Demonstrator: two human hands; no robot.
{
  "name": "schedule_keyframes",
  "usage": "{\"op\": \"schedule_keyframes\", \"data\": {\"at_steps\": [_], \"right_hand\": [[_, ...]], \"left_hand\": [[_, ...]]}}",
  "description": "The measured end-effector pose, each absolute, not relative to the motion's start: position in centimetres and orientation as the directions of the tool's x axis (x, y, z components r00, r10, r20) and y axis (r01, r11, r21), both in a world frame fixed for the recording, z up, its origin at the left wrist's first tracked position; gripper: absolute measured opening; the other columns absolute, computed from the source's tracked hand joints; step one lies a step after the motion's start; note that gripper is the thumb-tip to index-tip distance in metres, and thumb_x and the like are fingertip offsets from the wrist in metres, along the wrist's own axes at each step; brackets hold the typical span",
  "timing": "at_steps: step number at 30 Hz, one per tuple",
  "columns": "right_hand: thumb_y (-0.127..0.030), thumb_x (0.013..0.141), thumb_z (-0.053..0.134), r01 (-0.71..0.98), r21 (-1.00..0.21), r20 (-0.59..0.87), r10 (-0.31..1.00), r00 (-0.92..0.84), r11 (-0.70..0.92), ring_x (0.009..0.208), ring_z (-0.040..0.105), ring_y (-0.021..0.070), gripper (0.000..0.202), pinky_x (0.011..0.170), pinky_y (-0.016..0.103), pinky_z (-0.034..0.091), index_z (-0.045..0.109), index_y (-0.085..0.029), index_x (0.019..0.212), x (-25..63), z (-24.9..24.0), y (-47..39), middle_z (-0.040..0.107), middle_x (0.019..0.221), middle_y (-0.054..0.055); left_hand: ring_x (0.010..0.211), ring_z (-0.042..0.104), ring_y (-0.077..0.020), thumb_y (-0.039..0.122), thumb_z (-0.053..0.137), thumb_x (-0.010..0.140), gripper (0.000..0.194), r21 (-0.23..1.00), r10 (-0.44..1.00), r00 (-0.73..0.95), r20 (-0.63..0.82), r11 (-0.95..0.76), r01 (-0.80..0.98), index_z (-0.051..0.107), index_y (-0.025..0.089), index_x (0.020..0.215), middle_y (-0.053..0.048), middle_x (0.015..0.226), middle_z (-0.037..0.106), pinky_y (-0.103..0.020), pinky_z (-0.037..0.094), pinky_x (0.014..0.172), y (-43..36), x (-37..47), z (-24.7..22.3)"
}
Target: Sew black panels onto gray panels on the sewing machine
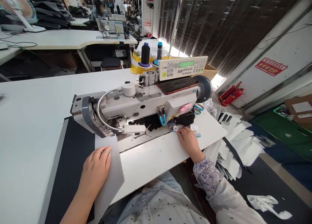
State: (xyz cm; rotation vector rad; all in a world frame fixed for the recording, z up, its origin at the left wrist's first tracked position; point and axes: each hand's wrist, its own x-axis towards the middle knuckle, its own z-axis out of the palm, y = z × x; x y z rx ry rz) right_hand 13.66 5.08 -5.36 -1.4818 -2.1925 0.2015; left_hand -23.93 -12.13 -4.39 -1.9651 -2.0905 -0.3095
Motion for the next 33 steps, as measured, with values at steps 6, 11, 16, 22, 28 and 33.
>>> {"op": "schedule_keyframes", "data": {"at_steps": [6, 11, 16, 22, 28, 33], "right_hand": [[-0.026, 0.089, 0.045, 0.796, -0.467, 0.371, 0.902, -0.219, 0.385, 0.077, 0.059, 0.0213, 0.022, 0.071, 0.034, 0.047, 0.063, -0.018, 0.082, 13.8, -4.8, 4.5, 0.062, 0.085, 0.008], [-0.022, 0.093, 0.044, 0.625, -0.360, 0.470, 0.714, -0.519, 0.692, 0.086, 0.059, 0.0197, 0.021, 0.079, 0.033, 0.047, 0.064, -0.020, 0.086, 7.3, -3.5, 1.3, 0.063, 0.088, 0.009], [-0.022, 0.095, 0.047, 0.357, -0.180, 0.404, 0.400, -0.823, 0.917, 0.073, 0.054, 0.0171, 0.023, 0.069, 0.030, 0.043, 0.060, -0.018, 0.077, -3.6, -4.3, -0.7, 0.057, 0.074, 0.004], [-0.024, 0.096, 0.048, 0.241, -0.188, 0.408, 0.299, -0.863, 0.952, 0.079, 0.054, 0.0194, 0.020, 0.074, 0.033, 0.044, 0.063, -0.016, 0.086, -8.5, -5.2, -0.4, 0.062, 0.087, 0.008], [-0.028, 0.091, 0.058, 0.182, -0.259, 0.389, 0.275, -0.879, 0.949, 0.111, 0.051, 0.0268, 0.028, 0.091, 0.042, 0.045, 0.059, -0.018, 0.117, -8.3, -5.0, -0.5, 0.059, 0.123, 0.013], [-0.028, 0.091, 0.057, 0.191, -0.289, 0.353, 0.290, -0.890, 0.938, 0.115, 0.049, 0.0276, 0.033, 0.095, 0.045, 0.044, 0.058, -0.017, 0.122, -8.6, -5.1, -0.7, 0.058, 0.127, 0.013]], "left_hand": [[0.101, 0.057, -0.0264, 0.035, 0.034, 0.094, 0.040, 0.036, 0.938, -0.099, 0.332, 0.092, 0.995, 0.062, 0.018, 0.116, -0.011, 0.114, 0.063, -0.041, 0.044, 0.090, -12.3, -23.8, -4.3], [0.093, 0.057, -0.0225, 0.036, 0.025, 0.096, 0.044, 0.339, 0.977, -0.130, 0.166, 0.067, 0.939, 0.067, 0.022, 0.101, -0.007, 0.099, 0.065, -0.037, 0.043, 0.086, -11.2, -20.5, -2.1], [0.080, 0.056, -0.0197, 0.043, 0.030, 0.094, 0.043, 0.492, 0.969, -0.235, -0.079, 0.243, 0.836, 0.061, 0.022, 0.075, -0.003, 0.079, 0.063, -0.030, 0.042, 0.074, -8.2, -19.4, -0.4], [0.070, 0.052, -0.0199, 0.032, 0.043, 0.089, 0.030, 0.156, 0.923, -0.385, 0.016, 0.378, 0.913, 0.051, 0.020, 0.063, -0.003, 0.070, 0.060, -0.031, 0.033, 0.063, -7.6, -24.2, -1.7], [0.073, 0.055, -0.0217, 0.029, 0.044, 0.088, 0.027, 0.058, 0.904, -0.420, 0.081, 0.416, 0.907, 0.058, 0.019, 0.067, -0.005, 0.074, 0.063, -0.033, 0.035, 0.066, -7.9, -25.5, -2.1], [0.093, 0.056, -0.0281, 0.031, 0.052, 0.087, 0.021, 0.020, 0.874, -0.414, 0.255, 0.423, 0.906, 0.064, 0.017, 0.094, -0.013, 0.103, 0.064, -0.037, 0.040, 0.076, -8.3, -24.4, -2.5]]}}
